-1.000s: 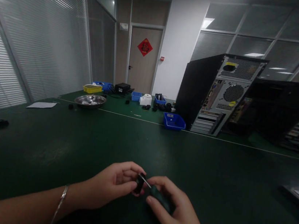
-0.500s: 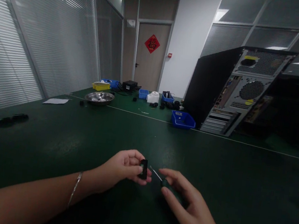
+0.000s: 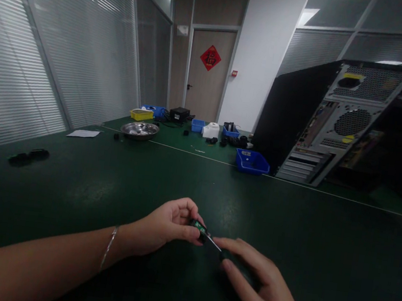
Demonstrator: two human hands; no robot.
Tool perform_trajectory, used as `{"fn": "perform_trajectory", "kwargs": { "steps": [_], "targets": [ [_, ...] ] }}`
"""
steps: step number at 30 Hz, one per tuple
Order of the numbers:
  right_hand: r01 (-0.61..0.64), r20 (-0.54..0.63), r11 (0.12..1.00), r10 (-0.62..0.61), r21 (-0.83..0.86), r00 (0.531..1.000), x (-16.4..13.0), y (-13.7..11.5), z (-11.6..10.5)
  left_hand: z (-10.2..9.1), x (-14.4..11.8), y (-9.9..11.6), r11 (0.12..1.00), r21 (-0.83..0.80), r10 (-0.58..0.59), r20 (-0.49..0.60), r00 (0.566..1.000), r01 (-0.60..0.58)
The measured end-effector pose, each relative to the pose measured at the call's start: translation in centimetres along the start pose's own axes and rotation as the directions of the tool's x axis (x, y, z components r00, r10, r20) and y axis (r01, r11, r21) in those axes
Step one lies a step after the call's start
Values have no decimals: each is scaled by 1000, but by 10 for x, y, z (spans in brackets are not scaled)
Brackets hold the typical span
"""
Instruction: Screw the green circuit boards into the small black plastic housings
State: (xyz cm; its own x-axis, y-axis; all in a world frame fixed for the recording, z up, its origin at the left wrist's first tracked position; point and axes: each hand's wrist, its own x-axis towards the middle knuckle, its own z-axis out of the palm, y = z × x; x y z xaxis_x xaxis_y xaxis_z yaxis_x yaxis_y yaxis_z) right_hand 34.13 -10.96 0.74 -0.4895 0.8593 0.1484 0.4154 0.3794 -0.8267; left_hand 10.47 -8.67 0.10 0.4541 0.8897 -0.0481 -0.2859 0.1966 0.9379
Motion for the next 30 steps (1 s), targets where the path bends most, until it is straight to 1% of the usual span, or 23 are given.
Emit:
{"fn": "perform_trajectory", "kwargs": {
  "steps": [4,8,12,18,22,30],
  "targets": [
    [13,7,1000,-13,-19,1000,1,-2,-1,-1,1,-1,996,90,27,16,1000,-28],
    [9,-22,1000,-9,-23,1000,3,-3,-1,-3,4,-6,996,64,69,-8,998,-69],
    [24,-9,998,-25,-52,1000,4,-4,-1,-4,5,-7,998,41,49,-25,998,-48],
    [9,6,998,-8,-59,1000,4,-5,-2,-1,3,-5,999,29,40,-30,999,-40],
    [8,2,998,-8,-55,1000,4,-3,0,0,1,-5,999,20,49,-12,999,-49],
    [20,2,998,-20,-54,1000,4,-2,0,-3,1,-5,997,58,42,-4,999,-42]
  ]
}}
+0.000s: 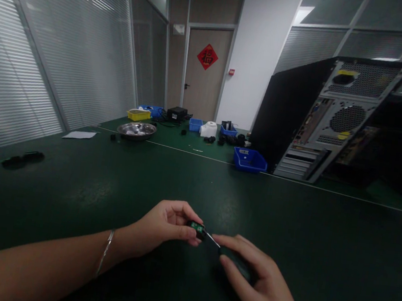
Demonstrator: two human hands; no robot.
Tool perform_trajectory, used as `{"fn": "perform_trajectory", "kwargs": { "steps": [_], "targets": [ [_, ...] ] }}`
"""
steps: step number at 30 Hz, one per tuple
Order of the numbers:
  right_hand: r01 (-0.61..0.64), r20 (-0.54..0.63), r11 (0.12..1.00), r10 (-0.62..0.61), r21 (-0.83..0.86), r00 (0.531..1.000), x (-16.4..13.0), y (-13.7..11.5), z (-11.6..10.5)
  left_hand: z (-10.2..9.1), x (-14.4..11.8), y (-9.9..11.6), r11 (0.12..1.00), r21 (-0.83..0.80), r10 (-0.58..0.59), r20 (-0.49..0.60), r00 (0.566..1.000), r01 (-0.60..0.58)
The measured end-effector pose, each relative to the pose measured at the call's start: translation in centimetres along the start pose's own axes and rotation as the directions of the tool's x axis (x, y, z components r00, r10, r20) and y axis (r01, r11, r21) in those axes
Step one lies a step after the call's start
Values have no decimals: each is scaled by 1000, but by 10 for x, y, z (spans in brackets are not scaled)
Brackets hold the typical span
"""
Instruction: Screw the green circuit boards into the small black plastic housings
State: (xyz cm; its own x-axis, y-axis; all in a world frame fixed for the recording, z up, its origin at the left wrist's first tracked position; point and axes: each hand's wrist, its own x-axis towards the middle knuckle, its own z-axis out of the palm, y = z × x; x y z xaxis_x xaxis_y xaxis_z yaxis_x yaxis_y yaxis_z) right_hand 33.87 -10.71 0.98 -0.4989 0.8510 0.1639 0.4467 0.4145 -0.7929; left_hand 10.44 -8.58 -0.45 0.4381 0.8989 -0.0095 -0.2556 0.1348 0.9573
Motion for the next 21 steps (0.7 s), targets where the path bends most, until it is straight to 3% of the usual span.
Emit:
{"fn": "perform_trajectory", "kwargs": {
  "steps": [21],
  "targets": [
    [13,10,997,-14,70,1000,-2,-7,-2,3,0,0,999,-5,32,-14,999,-32]
  ]
}}
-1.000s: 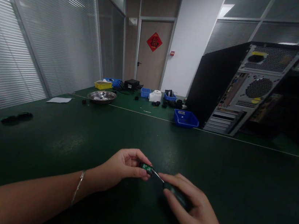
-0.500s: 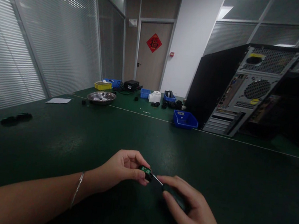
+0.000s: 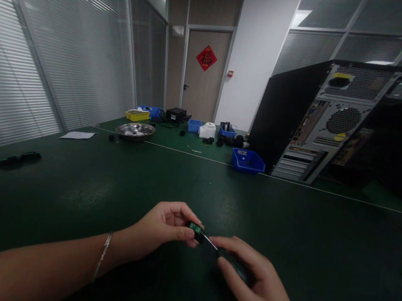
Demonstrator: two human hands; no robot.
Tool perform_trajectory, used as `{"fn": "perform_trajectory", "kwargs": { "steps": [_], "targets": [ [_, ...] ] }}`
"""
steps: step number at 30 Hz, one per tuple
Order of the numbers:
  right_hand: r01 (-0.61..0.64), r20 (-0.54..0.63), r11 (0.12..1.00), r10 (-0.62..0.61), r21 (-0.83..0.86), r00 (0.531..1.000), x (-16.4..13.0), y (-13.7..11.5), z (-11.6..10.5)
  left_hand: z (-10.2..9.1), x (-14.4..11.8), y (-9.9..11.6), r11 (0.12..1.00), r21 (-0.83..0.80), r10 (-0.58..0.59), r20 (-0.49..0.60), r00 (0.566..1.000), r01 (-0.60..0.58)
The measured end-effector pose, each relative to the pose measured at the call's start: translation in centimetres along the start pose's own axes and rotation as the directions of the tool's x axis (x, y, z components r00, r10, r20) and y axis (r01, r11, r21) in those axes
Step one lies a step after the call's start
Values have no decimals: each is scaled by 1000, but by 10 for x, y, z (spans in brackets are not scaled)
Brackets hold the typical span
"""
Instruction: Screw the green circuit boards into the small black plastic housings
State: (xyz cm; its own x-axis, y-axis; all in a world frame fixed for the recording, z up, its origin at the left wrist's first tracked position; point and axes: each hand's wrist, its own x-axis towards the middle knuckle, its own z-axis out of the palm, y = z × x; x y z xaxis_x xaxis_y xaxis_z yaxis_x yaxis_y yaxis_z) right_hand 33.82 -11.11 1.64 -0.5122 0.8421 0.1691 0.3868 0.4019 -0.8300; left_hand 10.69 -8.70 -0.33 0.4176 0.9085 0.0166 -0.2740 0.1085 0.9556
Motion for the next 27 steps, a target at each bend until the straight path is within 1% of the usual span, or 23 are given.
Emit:
{"fn": "perform_trajectory", "kwargs": {
  "steps": [4,10,14,19,22,27],
  "targets": [
    [3,-1,1000,-3,-13,1000,1,-3,-1,1,-1,3,1000,28,13,9,1000,-13],
    [-15,-19,1000,15,-4,1000,1,-2,-2,2,-1,5,999,28,-31,17,999,31],
    [-43,8,999,43,-9,999,-1,2,-2,3,-1,4,999,16,-47,28,999,46],
    [-28,-8,999,28,-39,1000,-1,2,-1,2,0,-1,1000,-13,6,51,999,-6],
    [7,-40,1000,-8,-26,999,0,1,0,2,0,-1,999,-47,14,59,998,-12],
    [23,-70,1000,-22,14,997,2,0,0,4,-3,3,980,-188,-55,39,998,61]
  ]
}}
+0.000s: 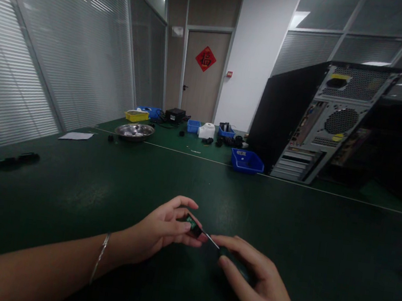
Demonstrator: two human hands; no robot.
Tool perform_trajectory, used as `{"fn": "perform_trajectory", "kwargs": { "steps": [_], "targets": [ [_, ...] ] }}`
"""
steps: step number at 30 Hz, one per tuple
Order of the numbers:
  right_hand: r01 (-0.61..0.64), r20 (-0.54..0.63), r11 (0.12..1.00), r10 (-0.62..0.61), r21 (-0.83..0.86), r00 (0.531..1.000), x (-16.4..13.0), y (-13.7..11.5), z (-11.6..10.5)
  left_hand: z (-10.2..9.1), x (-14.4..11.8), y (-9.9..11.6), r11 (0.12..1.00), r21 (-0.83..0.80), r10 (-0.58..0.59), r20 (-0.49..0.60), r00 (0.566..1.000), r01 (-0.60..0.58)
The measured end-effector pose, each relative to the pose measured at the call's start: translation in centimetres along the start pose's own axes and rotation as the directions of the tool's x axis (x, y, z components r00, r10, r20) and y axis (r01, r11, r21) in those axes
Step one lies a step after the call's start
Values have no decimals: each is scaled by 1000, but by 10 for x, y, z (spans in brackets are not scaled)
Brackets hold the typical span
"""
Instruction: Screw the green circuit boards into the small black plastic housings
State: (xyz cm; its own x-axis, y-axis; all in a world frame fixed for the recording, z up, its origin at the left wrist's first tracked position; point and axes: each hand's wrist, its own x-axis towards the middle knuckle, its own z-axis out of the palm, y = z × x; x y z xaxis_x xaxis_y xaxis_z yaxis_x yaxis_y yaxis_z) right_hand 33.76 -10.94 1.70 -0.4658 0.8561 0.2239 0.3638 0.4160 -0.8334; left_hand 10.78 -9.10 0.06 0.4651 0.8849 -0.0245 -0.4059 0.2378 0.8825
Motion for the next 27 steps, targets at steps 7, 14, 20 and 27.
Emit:
{"fn": "perform_trajectory", "kwargs": {
  "steps": [7,14,20,27],
  "targets": [
    [-30,29,1000,30,-2,999,-2,-2,-1,2,1,1,995,102,10,-29,1000,-7],
    [-26,14,1000,26,-9,1000,-2,1,0,3,-1,0,952,307,10,-22,1000,-3],
    [0,-9,999,0,-37,1000,-1,2,0,7,-3,1,901,418,118,32,993,-120],
    [-15,-6,997,15,-81,1000,-2,4,2,4,-1,2,860,491,166,-18,986,-136]
  ]
}}
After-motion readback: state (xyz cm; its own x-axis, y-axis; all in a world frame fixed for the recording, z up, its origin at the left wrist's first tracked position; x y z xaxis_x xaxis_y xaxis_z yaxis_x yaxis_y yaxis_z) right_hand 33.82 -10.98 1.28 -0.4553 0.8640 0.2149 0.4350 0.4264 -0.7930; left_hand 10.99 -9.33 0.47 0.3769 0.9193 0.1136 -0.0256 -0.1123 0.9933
